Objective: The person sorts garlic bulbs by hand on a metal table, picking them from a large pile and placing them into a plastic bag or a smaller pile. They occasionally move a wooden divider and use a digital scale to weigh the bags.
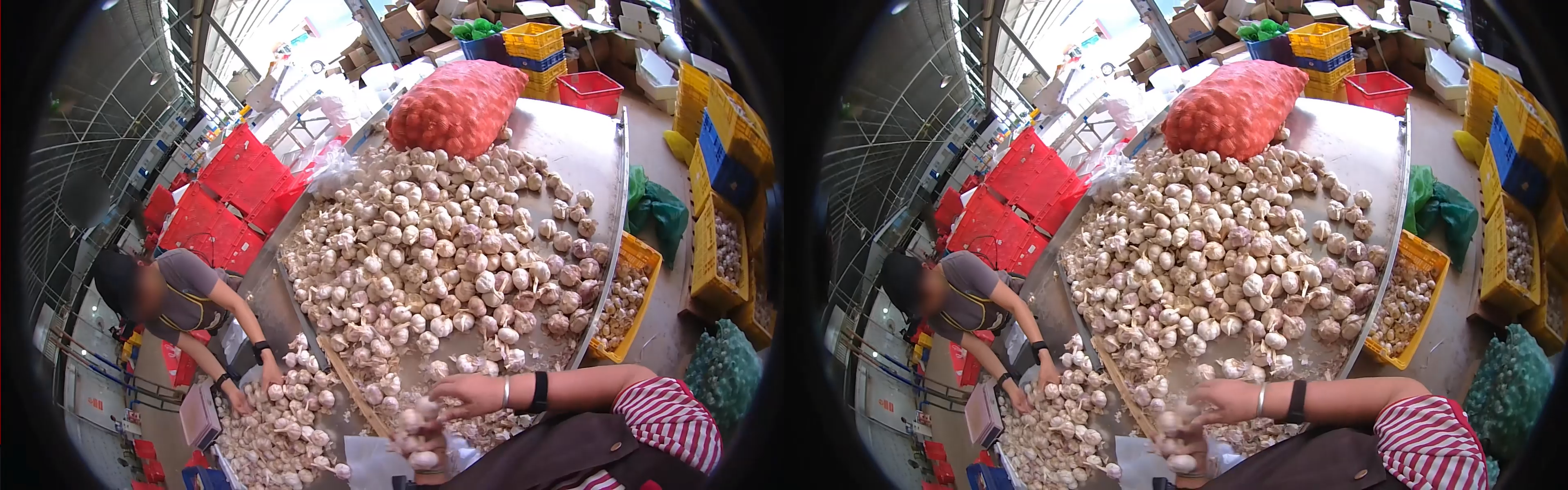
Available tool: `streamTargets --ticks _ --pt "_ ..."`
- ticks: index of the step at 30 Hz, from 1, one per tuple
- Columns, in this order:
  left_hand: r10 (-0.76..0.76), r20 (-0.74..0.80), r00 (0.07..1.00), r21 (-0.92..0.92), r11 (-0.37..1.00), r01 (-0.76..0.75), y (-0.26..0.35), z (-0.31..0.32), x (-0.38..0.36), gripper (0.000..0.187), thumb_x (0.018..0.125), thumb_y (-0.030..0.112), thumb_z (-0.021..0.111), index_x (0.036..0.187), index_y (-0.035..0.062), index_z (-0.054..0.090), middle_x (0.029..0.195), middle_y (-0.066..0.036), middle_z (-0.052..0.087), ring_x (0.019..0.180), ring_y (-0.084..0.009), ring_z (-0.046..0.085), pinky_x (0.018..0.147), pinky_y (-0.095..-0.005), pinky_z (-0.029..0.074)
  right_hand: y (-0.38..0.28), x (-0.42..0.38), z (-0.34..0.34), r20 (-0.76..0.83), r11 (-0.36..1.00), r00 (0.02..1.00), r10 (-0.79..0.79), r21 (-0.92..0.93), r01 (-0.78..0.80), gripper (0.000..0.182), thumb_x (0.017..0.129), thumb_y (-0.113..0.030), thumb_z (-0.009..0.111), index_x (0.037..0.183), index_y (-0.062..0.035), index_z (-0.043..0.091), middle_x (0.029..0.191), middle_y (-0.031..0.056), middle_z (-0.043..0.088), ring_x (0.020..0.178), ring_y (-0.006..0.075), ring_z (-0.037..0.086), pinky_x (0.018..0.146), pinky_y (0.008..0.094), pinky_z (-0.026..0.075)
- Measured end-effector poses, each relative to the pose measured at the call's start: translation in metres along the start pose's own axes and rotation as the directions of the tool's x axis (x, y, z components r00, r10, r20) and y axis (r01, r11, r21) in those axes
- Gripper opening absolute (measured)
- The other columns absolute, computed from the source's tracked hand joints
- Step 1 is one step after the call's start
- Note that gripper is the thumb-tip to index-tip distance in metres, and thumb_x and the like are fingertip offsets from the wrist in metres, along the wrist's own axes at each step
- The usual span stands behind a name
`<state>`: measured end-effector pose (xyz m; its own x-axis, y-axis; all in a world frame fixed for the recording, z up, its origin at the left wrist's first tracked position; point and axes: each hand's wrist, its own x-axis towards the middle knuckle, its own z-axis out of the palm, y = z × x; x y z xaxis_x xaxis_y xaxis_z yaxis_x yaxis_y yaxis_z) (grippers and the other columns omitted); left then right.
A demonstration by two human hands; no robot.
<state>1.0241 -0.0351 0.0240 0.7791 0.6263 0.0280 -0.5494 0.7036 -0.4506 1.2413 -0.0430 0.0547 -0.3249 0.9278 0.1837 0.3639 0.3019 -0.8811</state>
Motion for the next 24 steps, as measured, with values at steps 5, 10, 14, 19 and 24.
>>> streamTargets --ticks 5,10,14,19,24 --pt "0.344 0.165 0.924 0.332 0.863 -0.381 0.127 0.09 -0.017 0.061 0.076 0.022 0.079 0.127 0.003 0.052 0.125 -0.011 0.048 0.111 -0.0227 0.054 0.062 -0.0276 0.058 0.004 -0.043 -0.045 -0.069 0.992 0.991 0.116 -0.037 -0.119 0.048 0.09 -0.045 0.064 0.117 -0.0053 0.06 0.111 0.0167 0.062 0.104 0.0335 0.06 0.09 0.042 0.048" --pt "0.937 0.23 0.262 0.871 -0.078 -0.485 0.209 0.182 -0.049 0.072 0.086 0.055 0.054 0.137 0.005 0.045 0.143 -0.009 0.042 0.128 -0.0287 0.046 0.095 -0.0503 0.046 0.004 -0.107 -0.089 -0.302 0.95 0.919 0.254 -0.103 -0.296 0.04 0.089 -0.036 0.069 0.115 -0.0065 0.063 0.106 0.015 0.065 0.099 0.0309 0.063 0.085 0.0385 0.051" --pt "0.806 0.486 0.337 0.856 -0.517 0.001 0.195 0.164 -0.003 0.063 0.091 0.036 0.056 0.141 0.001 0.04 0.142 -0.012 0.045 0.131 -0.0256 0.042 0.108 -0.0387 0.032 -0.009 -0.153 -0.112 -0.517 0.88 0.726 0.453 0.131 -0.456 0.035 0.085 -0.026 0.074 0.113 -0.0058 0.065 0.105 0.0143 0.067 0.095 0.0255 0.066 0.083 0.0349 0.052" --pt "0.438 0.364 0.822 0.455 -0.854 0.253 0.077 0.055 0.096 0.063 0.091 0.028 0.065 0.141 -0.0027 0.04 0.145 -0.022 0.041 0.136 -0.0322 0.036 0.114 -0.0422 0.028 -0.022 -0.17 -0.157 -0.533 0.915 0.788 0.309 -0.058 -0.399 0.04 0.083 -0.023 0.076 0.117 -0.0064 0.061 0.105 0.0147 0.065 0.094 0.0273 0.065 0.082 0.0366 0.052" --pt "0.147 0.185 0.972 -0.03 -0.987 0.155 -0.023 -0.009 0.171 0.075 0.088 0.051 0.064 0.14 0.0013 0.044 0.148 -0.029 0.034 0.139 -0.0448 0.029 0.115 -0.0498 0.024 -0.014 -0.141 -0.234 -0.426 0.919 0.873 0.238 -0.191 -0.344 0.039 0.084 -0.025 0.073 0.116 -0.0072 0.059 0.106 0.015 0.063 0.1 0.0307 0.062 0.085 0.0404 0.051"
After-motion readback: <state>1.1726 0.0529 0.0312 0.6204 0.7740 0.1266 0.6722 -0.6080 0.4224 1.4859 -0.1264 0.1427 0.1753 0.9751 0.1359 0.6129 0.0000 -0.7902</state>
